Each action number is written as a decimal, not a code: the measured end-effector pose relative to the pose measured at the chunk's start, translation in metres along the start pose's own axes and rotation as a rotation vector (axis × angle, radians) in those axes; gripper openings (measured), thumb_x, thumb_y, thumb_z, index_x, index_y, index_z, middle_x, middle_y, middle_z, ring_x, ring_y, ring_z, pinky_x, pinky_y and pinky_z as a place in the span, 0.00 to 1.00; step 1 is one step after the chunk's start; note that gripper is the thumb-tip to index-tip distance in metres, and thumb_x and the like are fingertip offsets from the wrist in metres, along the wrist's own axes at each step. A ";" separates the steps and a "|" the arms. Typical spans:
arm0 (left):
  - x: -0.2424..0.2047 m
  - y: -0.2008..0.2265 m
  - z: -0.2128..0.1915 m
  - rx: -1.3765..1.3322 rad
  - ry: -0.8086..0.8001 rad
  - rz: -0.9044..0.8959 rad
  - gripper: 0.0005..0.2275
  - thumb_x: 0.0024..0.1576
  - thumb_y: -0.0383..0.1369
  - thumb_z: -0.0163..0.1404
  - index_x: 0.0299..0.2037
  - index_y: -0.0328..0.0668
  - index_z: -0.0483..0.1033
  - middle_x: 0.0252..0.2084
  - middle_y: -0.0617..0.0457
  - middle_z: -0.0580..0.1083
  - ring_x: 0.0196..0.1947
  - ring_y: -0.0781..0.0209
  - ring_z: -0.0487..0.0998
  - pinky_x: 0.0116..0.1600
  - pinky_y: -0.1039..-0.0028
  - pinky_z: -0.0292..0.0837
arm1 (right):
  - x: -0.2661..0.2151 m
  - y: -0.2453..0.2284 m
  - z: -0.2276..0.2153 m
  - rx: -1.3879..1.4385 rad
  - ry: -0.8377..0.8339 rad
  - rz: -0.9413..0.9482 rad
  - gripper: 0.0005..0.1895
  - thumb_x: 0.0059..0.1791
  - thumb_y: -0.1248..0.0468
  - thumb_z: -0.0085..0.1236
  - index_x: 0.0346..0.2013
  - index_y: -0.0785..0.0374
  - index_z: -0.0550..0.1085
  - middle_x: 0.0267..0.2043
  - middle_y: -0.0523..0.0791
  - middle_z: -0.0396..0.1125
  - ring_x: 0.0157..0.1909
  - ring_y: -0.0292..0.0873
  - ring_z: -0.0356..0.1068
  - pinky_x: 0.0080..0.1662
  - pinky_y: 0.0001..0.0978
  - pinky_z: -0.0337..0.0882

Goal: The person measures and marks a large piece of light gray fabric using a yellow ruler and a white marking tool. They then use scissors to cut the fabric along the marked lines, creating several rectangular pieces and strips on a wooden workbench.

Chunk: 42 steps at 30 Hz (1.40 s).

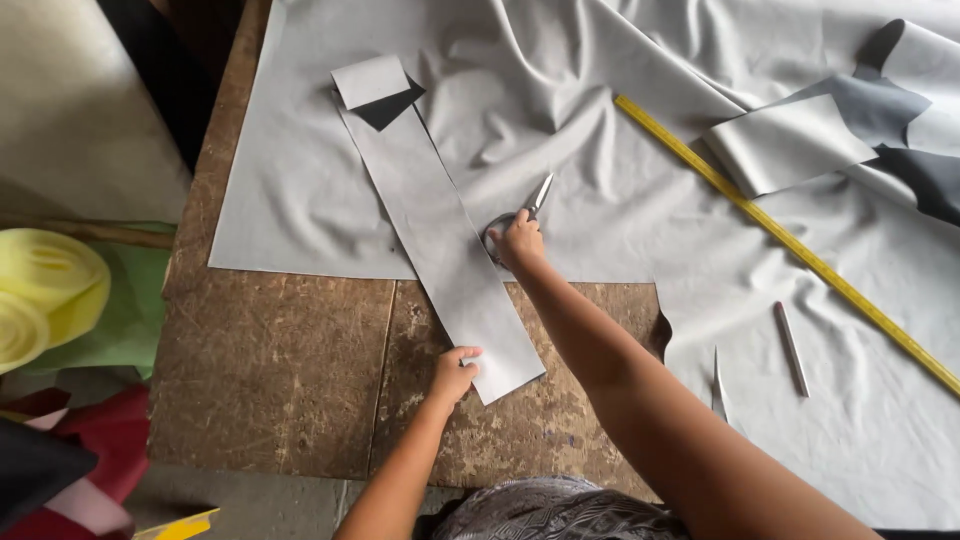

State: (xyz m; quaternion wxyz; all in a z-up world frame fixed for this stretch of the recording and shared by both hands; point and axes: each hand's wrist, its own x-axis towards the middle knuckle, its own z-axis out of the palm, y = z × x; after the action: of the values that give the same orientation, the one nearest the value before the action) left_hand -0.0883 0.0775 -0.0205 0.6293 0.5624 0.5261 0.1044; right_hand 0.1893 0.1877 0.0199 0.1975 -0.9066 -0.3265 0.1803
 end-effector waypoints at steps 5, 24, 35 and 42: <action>-0.012 0.016 0.018 -0.224 0.041 -0.114 0.17 0.45 0.27 0.54 0.46 0.46 0.87 0.40 0.49 0.77 0.30 0.63 0.74 0.29 0.71 0.76 | 0.029 0.019 0.010 -0.076 -0.097 0.312 0.39 0.39 0.58 0.73 0.53 0.53 0.54 0.56 0.53 0.59 0.54 0.65 0.71 0.57 0.55 0.73; -0.048 0.023 0.051 -0.322 -0.161 -0.186 0.14 0.50 0.17 0.61 0.46 0.38 0.83 0.48 0.46 0.81 0.37 0.59 0.82 0.36 0.75 0.83 | -0.403 0.163 -0.124 1.166 -0.788 0.731 0.18 0.54 0.50 0.53 0.32 0.62 0.67 0.27 0.48 0.65 0.25 0.43 0.63 0.29 0.32 0.64; -0.054 -0.015 0.070 -0.273 -0.173 -0.084 0.19 0.47 0.21 0.65 0.49 0.50 0.85 0.42 0.43 0.81 0.37 0.65 0.81 0.40 0.71 0.83 | -0.392 0.157 -0.086 0.718 -0.512 0.461 0.34 0.47 0.35 0.62 0.47 0.63 0.75 0.23 0.56 0.72 0.29 0.49 0.75 0.26 0.38 0.74; -0.057 -0.025 0.073 -0.151 -0.144 -0.033 0.20 0.45 0.24 0.67 0.47 0.59 0.86 0.37 0.48 0.82 0.32 0.70 0.80 0.36 0.77 0.81 | -0.395 0.147 -0.098 0.712 -0.511 0.502 0.34 0.45 0.38 0.66 0.46 0.66 0.75 0.22 0.57 0.68 0.21 0.48 0.68 0.19 0.34 0.70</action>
State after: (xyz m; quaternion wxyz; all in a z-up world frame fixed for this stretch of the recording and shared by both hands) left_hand -0.0675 -0.0160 -0.0231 0.7078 0.5106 0.4793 0.0928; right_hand 0.0253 -0.2026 0.1121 0.3589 -0.7604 -0.0546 0.5385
